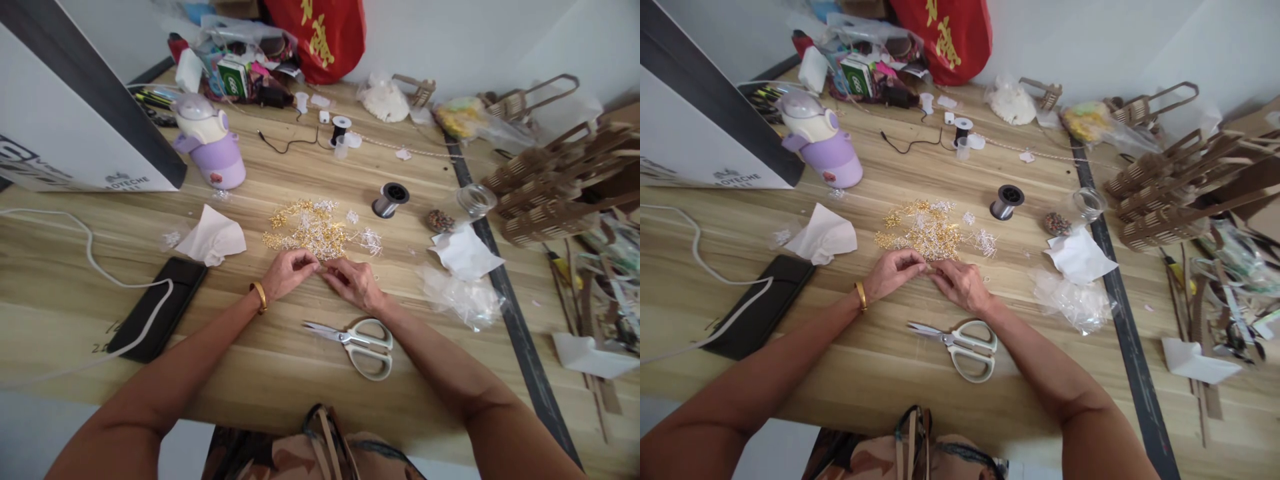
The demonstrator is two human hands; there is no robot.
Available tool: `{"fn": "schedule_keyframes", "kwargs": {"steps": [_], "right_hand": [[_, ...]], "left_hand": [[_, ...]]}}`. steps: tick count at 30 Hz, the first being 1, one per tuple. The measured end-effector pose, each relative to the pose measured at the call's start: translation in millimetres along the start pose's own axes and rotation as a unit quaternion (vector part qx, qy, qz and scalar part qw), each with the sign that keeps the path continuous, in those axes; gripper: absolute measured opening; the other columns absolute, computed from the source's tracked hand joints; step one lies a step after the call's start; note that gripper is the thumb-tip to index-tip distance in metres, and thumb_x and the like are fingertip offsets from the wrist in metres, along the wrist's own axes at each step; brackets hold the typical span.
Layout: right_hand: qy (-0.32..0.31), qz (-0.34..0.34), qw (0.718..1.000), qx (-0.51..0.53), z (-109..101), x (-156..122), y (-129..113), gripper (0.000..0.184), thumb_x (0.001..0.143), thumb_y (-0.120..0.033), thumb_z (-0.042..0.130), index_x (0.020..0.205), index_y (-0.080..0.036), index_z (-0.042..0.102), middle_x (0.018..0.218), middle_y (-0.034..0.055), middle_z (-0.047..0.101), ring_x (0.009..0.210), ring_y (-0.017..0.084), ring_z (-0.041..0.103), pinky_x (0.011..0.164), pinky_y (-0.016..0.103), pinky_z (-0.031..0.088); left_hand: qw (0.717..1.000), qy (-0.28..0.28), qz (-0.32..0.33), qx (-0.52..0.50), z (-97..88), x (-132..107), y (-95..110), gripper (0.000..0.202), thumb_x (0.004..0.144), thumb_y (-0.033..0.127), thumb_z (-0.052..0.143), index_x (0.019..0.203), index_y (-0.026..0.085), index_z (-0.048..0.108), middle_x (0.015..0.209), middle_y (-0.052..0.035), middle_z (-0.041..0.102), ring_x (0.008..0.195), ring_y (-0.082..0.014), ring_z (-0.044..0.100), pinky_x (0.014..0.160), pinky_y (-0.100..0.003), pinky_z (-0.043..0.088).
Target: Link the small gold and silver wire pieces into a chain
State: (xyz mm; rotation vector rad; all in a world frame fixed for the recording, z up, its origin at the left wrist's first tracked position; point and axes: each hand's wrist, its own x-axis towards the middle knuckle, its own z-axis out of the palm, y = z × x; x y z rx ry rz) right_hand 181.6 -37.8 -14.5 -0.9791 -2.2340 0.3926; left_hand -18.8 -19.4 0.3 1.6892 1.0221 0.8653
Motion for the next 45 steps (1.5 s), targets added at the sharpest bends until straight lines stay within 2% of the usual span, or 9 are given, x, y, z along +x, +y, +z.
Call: {"fn": "schedule_keyframes", "kwargs": {"steps": [3,8,15,20,33,45], "right_hand": [[-0.017,-0.002,1.000,0.002,-0.9,0.8,-0.7,0.013,0.093,-0.027,0.052,0.099,-0.018,0.060,0.084,0.0042,0.069,0.064,0.011,0.061,0.061,0.022,0.045],[-0.030,0.002,0.999,-0.012,-0.9,0.8,-0.3,0.016,0.095,-0.027,0.048,0.096,-0.018,0.061,0.080,0.0038,0.068,0.065,0.012,0.060,0.062,0.022,0.044],[-0.049,0.003,0.998,-0.032,-4.2,2.4,-2.4,0.019,0.096,-0.026,0.044,0.096,-0.018,0.061,0.085,0.0055,0.064,0.071,0.013,0.059,0.064,0.023,0.044],[-0.057,0.004,0.998,-0.004,-5.0,2.1,-1.4,0.020,0.097,-0.026,0.043,0.099,-0.019,0.061,0.090,0.0064,0.062,0.076,0.014,0.060,0.068,0.024,0.047],[-0.013,0.022,0.995,0.093,-3.5,1.7,1.2,0.014,0.093,-0.023,0.050,0.098,-0.018,0.062,0.084,0.0060,0.063,0.073,0.014,0.059,0.066,0.026,0.047],[-0.012,0.018,0.996,0.087,-3.4,2.3,-0.1,0.015,0.094,-0.023,0.049,0.098,-0.018,0.062,0.085,0.0065,0.063,0.072,0.014,0.059,0.064,0.026,0.047]], "left_hand": [[1.000,0.000,0.003,0.009,1.4,0.2,-0.9,0.012,0.080,0.024,0.060,0.076,0.013,0.064,0.073,-0.0028,0.066,0.068,-0.0121,0.059,0.064,-0.023,0.047],[1.000,0.002,0.012,0.020,2.5,1.3,-3.8,0.013,0.080,0.025,0.060,0.076,0.013,0.065,0.073,-0.0023,0.067,0.067,-0.0119,0.059,0.063,-0.022,0.047],[1.000,-0.005,0.009,0.030,1.0,1.7,-1.6,0.014,0.079,0.025,0.060,0.075,0.013,0.064,0.072,-0.0025,0.066,0.066,-0.0119,0.058,0.062,-0.022,0.046],[1.000,-0.009,-0.001,0.021,1.7,1.9,-1.8,0.014,0.079,0.025,0.060,0.075,0.013,0.064,0.072,-0.0029,0.066,0.066,-0.0122,0.058,0.063,-0.022,0.046],[1.000,-0.011,0.002,0.023,2.2,-0.6,0.5,0.012,0.079,0.022,0.059,0.074,0.013,0.064,0.072,-0.0030,0.067,0.067,-0.0123,0.059,0.063,-0.023,0.046],[0.999,-0.012,-0.008,0.035,2.2,-2.2,1.9,0.011,0.079,0.022,0.058,0.075,0.013,0.064,0.071,-0.0033,0.065,0.066,-0.0123,0.058,0.062,-0.022,0.047]]}}
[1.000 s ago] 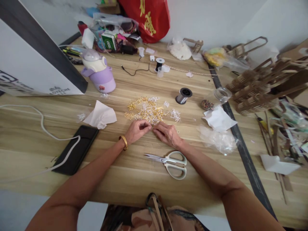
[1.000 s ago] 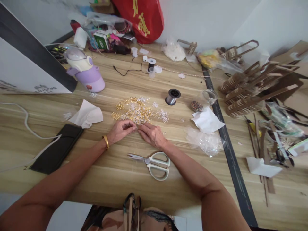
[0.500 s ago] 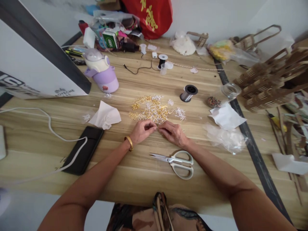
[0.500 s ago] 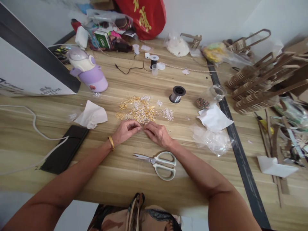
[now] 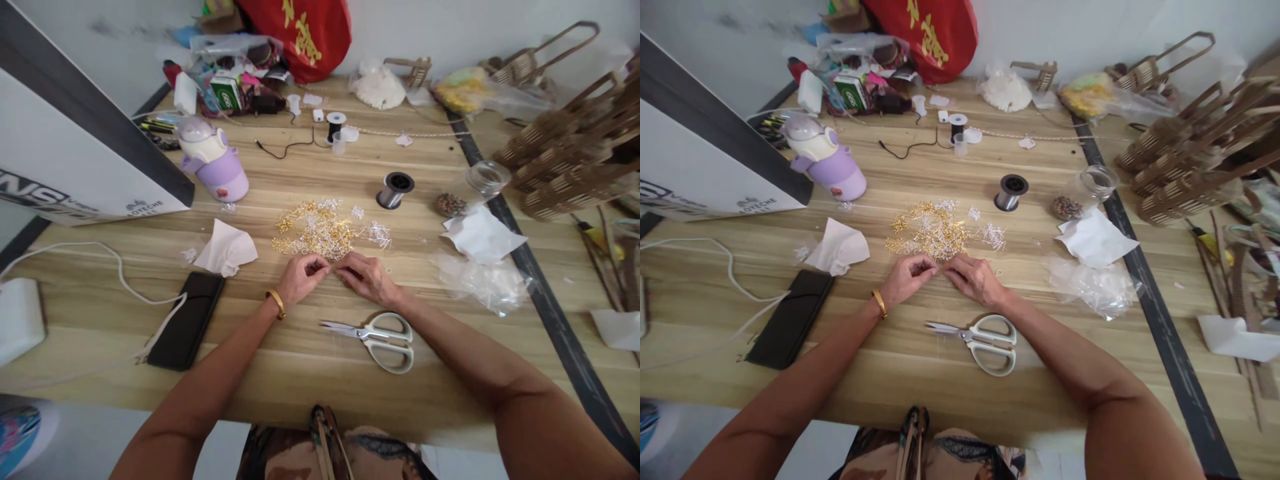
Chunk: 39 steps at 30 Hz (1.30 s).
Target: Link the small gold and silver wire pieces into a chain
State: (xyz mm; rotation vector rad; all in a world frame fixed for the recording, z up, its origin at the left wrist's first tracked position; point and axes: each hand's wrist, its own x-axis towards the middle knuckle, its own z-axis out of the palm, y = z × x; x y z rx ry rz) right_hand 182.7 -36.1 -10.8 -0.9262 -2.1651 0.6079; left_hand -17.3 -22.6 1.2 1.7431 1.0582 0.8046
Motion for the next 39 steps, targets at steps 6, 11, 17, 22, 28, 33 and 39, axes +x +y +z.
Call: {"fn": "schedule_keyframes", "kwargs": {"steps": [6,11,17,22,28,33,39], "right_hand": [[-0.014,-0.001,1.000,0.002,-3,2,-1,0.015,0.094,-0.023,0.047,0.096,-0.018,0.061,0.084,0.0060,0.062,0.072,0.015,0.058,0.065,0.027,0.046],[0.023,0.057,0.997,0.040,-4,3,0,0.012,0.093,-0.024,0.048,0.091,-0.018,0.059,0.076,0.0028,0.061,0.065,0.012,0.055,0.061,0.024,0.044],[0.070,0.166,0.979,0.091,-4,5,3,0.014,0.089,-0.029,0.054,0.085,-0.017,0.059,0.066,0.0000,0.058,0.056,0.011,0.048,0.052,0.023,0.038],[0.084,0.199,0.968,0.126,-5,8,4,0.015,0.087,-0.030,0.055,0.082,-0.016,0.058,0.061,-0.0014,0.053,0.051,0.009,0.043,0.047,0.023,0.033],[0.080,0.205,0.965,0.140,-5,9,5,0.015,0.087,-0.030,0.055,0.083,-0.016,0.058,0.061,-0.0020,0.052,0.052,0.009,0.042,0.048,0.023,0.032],[0.086,0.204,0.964,0.149,-6,8,8,0.013,0.087,-0.027,0.055,0.082,-0.016,0.058,0.063,-0.0020,0.053,0.052,0.008,0.043,0.049,0.023,0.033],[0.087,0.206,0.963,0.153,-6,9,8,0.012,0.086,-0.026,0.055,0.083,-0.015,0.059,0.062,-0.0024,0.052,0.052,0.008,0.042,0.049,0.022,0.033]], "left_hand": [[1.000,0.001,-0.013,-0.004,-3.5,0,2,0.010,0.079,0.022,0.060,0.075,0.014,0.064,0.073,-0.0036,0.066,0.068,-0.0129,0.059,0.063,-0.023,0.047],[0.993,0.087,-0.047,-0.063,-9.0,2,0,0.014,0.078,0.028,0.063,0.077,0.014,0.065,0.075,-0.0040,0.068,0.069,-0.0130,0.062,0.066,-0.023,0.050],[0.978,0.174,-0.058,-0.099,-19.9,8,2,0.019,0.078,0.033,0.065,0.078,0.013,0.064,0.072,-0.0036,0.069,0.064,-0.0122,0.063,0.064,-0.024,0.052],[0.988,0.129,-0.025,0.077,-29.6,11,5,0.011,0.080,0.025,0.061,0.079,0.015,0.066,0.078,-0.0037,0.070,0.069,-0.0142,0.063,0.066,-0.025,0.050],[0.935,0.024,0.028,0.353,-27.3,11,14,0.008,0.082,0.016,0.058,0.079,0.018,0.065,0.084,-0.0042,0.067,0.079,-0.0182,0.060,0.074,-0.030,0.045],[0.909,-0.032,0.032,0.414,-23.5,15,15,0.010,0.085,0.021,0.058,0.081,0.017,0.065,0.087,-0.0053,0.065,0.081,-0.0199,0.059,0.072,-0.030,0.043],[0.910,-0.035,0.054,0.409,-24.3,18,8,0.014,0.088,0.020,0.053,0.080,0.017,0.064,0.085,-0.0052,0.064,0.079,-0.0187,0.058,0.072,-0.030,0.042]]}}
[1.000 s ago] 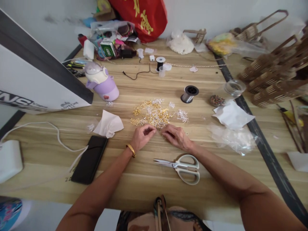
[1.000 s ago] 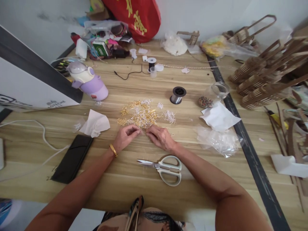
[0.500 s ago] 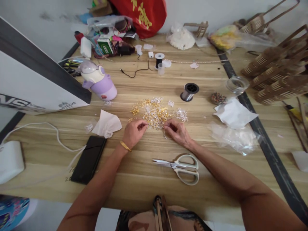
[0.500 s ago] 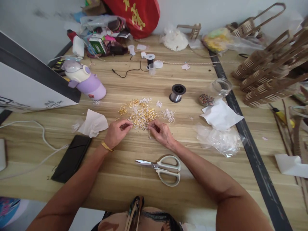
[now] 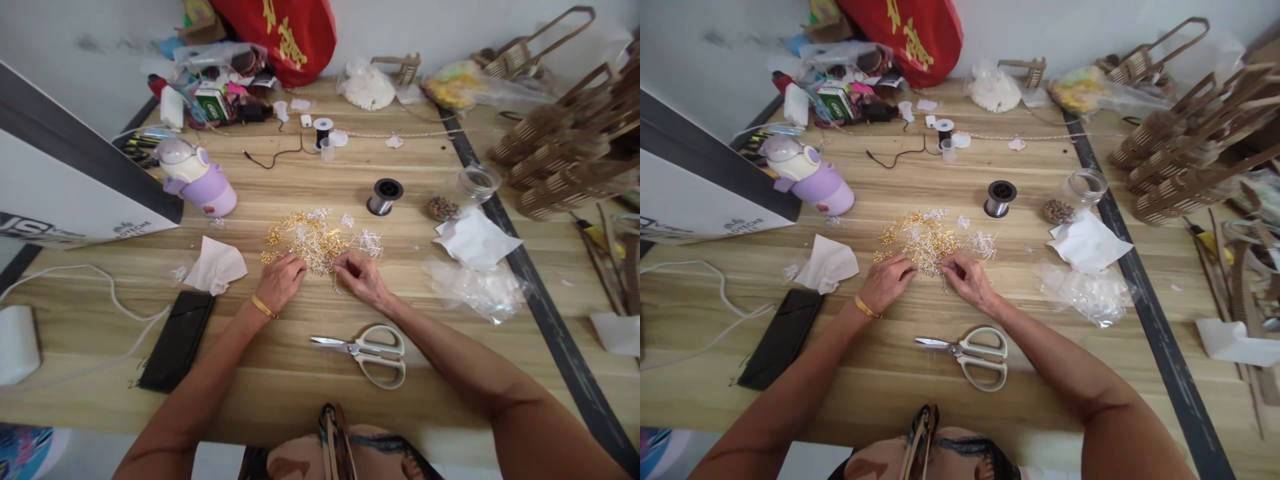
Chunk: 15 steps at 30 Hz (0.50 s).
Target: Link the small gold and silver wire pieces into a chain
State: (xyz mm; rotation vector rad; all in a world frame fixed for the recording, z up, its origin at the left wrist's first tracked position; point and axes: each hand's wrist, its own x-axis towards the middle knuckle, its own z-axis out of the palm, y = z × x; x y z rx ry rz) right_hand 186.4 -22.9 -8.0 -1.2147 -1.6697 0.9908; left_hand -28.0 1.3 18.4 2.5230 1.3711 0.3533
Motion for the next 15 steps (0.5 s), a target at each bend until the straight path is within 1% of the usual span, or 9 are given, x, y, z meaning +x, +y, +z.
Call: {"fn": "schedule_keyframes", "kwargs": {"steps": [4,9,12,15], "right_hand": [[0.001,0.004,1.000,0.004,0,0,-1,0.013,0.086,-0.027,0.055,0.083,-0.015,0.059,0.061,-0.0025,0.052,0.052,0.008,0.041,0.049,0.022,0.033],[0.001,-0.006,1.000,0.003,0,0,2,0.015,0.086,-0.030,0.055,0.081,-0.016,0.058,0.062,-0.0019,0.052,0.053,0.009,0.042,0.049,0.022,0.033],[-0.002,-0.012,1.000,0.008,0,0,2,0.016,0.087,-0.031,0.054,0.082,-0.016,0.058,0.063,-0.0018,0.052,0.053,0.009,0.042,0.050,0.022,0.034],[-0.008,-0.010,1.000,0.017,0,0,1,0.016,0.087,-0.031,0.054,0.082,-0.016,0.058,0.063,-0.0020,0.052,0.054,0.009,0.043,0.050,0.022,0.034]], "left_hand": [[0.997,0.009,-0.010,-0.070,1.7,3,-2,0.012,0.086,0.018,0.054,0.079,0.017,0.064,0.084,-0.0043,0.065,0.077,-0.0174,0.058,0.072,-0.029,0.043],[0.982,0.039,-0.043,-0.177,2.3,9,-3,0.008,0.079,0.018,0.058,0.075,0.017,0.065,0.074,-0.0027,0.066,0.065,-0.0143,0.057,0.065,-0.026,0.045],[0.962,0.052,-0.069,-0.260,3.1,11,-4,0.009,0.077,0.024,0.060,0.074,0.016,0.065,0.072,-0.0030,0.068,0.063,-0.0136,0.059,0.064,-0.025,0.047],[0.932,0.047,-0.096,-0.347,5.2,12,-6,0.015,0.075,0.029,0.063,0.073,0.014,0.064,0.071,-0.0040,0.069,0.063,-0.0132,0.061,0.062,-0.024,0.049]]}}
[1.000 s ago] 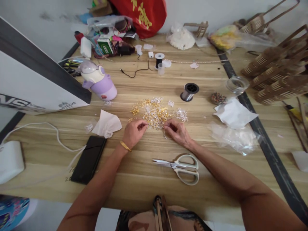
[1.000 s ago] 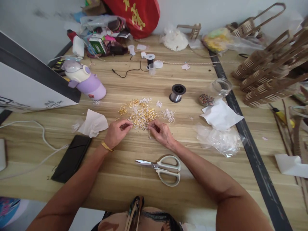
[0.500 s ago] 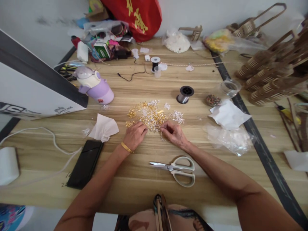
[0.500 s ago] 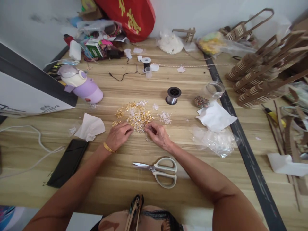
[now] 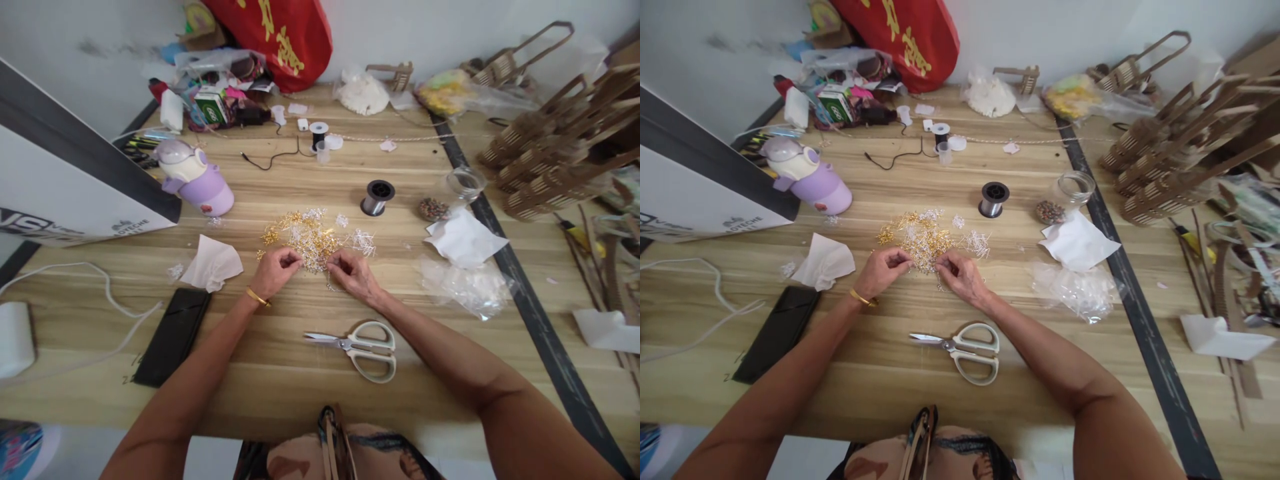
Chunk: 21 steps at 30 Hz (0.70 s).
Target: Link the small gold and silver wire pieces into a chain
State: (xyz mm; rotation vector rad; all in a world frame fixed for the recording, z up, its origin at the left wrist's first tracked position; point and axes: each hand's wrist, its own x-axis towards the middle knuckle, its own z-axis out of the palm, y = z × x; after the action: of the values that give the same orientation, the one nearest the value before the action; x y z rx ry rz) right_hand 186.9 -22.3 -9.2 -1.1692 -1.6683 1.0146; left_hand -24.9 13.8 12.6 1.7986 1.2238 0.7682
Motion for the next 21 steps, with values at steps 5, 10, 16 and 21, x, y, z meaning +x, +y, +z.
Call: {"fn": "schedule_keyframes", "kwargs": {"steps": [5,10,16,21], "right_hand": [[-0.001,0.002,1.000,-0.009,0,0,-2,0.015,0.086,-0.029,0.055,0.082,-0.015,0.058,0.062,-0.0022,0.051,0.053,0.008,0.041,0.050,0.022,0.034],[0.007,0.004,1.000,-0.016,0,1,-2,0.014,0.085,-0.028,0.055,0.080,-0.015,0.058,0.061,-0.0029,0.050,0.052,0.008,0.041,0.049,0.022,0.034],[0.001,-0.002,1.000,-0.010,1,1,-1,0.013,0.086,-0.028,0.055,0.081,-0.015,0.058,0.062,-0.0024,0.052,0.053,0.008,0.042,0.049,0.022,0.034],[0.002,-0.001,1.000,-0.007,1,0,2,0.013,0.086,-0.028,0.055,0.083,-0.015,0.058,0.063,-0.0019,0.052,0.054,0.009,0.044,0.051,0.022,0.034]], "left_hand": [[0.997,0.016,-0.030,-0.071,1.4,0,-6,0.019,0.072,0.032,0.067,0.071,0.013,0.064,0.064,-0.0025,0.066,0.057,-0.0108,0.058,0.056,-0.021,0.047],[0.994,0.038,-0.031,-0.097,4.4,-4,-6,0.020,0.071,0.032,0.070,0.072,0.013,0.064,0.067,-0.0025,0.067,0.061,-0.0110,0.060,0.059,-0.021,0.049],[0.991,0.054,-0.028,-0.117,6.9,-8,-8,0.022,0.070,0.032,0.072,0.080,0.013,0.067,0.075,-0.0051,0.070,0.067,-0.0132,0.064,0.064,-0.024,0.053],[0.994,0.054,-0.023,-0.094,8.6,-11,-13,0.025,0.071,0.031,0.070,0.088,0.012,0.070,0.084,-0.0083,0.072,0.074,-0.0155,0.067,0.071,-0.027,0.055]]}}
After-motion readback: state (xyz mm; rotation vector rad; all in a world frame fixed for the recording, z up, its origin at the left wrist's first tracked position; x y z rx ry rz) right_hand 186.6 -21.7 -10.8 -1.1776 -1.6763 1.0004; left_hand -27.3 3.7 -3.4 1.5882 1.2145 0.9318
